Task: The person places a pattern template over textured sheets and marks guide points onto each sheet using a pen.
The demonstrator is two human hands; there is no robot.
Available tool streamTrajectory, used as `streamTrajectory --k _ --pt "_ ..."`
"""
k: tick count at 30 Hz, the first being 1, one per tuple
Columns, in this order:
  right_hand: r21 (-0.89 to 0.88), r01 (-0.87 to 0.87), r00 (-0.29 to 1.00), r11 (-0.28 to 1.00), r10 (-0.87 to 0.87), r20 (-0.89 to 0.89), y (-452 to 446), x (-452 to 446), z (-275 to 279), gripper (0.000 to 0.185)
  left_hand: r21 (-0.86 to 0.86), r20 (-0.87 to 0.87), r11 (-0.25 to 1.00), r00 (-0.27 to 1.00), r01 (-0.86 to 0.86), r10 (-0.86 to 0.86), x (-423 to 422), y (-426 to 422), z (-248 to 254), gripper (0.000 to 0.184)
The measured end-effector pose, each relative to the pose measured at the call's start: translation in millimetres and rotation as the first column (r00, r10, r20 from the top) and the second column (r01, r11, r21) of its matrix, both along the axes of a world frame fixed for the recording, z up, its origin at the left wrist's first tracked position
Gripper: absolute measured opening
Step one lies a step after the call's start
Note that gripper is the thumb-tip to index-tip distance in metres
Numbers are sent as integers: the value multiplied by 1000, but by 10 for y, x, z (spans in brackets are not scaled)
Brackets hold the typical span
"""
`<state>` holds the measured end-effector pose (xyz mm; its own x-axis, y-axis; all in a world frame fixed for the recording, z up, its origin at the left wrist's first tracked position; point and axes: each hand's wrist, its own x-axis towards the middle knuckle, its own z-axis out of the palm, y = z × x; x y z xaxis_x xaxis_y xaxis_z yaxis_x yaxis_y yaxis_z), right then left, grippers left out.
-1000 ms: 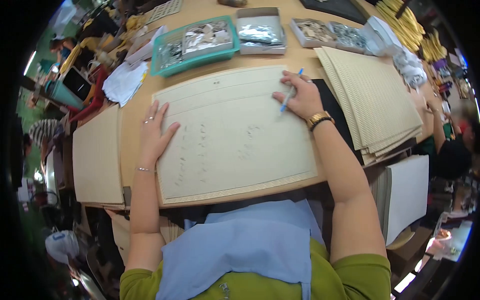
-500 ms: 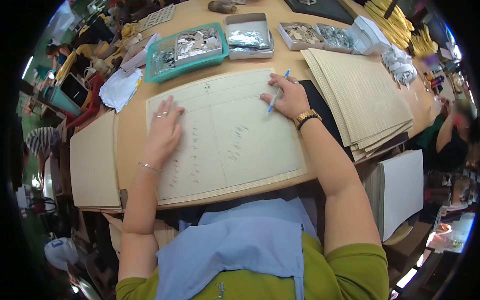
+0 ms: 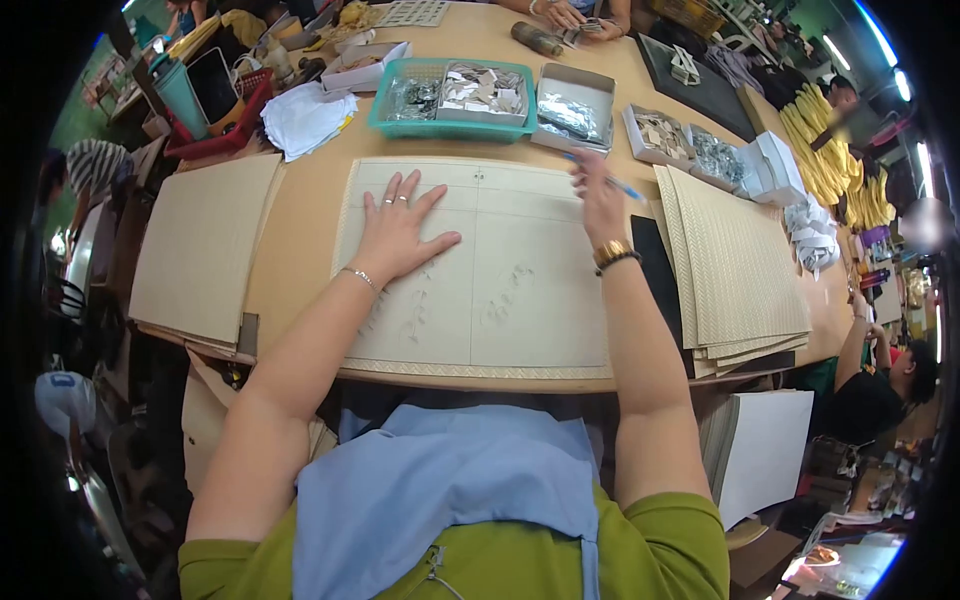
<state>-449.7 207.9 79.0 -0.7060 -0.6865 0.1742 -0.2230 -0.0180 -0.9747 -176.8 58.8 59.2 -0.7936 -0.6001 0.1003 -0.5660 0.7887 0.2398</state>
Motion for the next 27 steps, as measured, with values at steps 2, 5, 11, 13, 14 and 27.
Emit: streamTrajectory --k 2,5,11,13,14,27 --pt "32 -102 989 994 98 110 -328 213 90 35 7 4 1000 1000 -1 1 -1 6 8 82" --pt "120 -228 966 966 209 155 -696 424 168 31 7 -13 1000 1000 -2 2 5 7 9 82" --pt "318 -107 945 942 196 -260 -975 426 -9 27 10 -30 1000 1000 -2 2 13 12 23 82" --pt "354 -77 932 932 194 -307 -960 457 18 26 9 -34 1000 999 -1 1 8 6 6 82" --pt "365 -70 920 929 201 -335 -959 455 15 26 10 -35 1000 999 -1 2 8 7 4 82" --pt "398 -48 868 916 236 -437 -916 553 35 25 18 -46 1000 999 0 0 8 -2 -2 82"
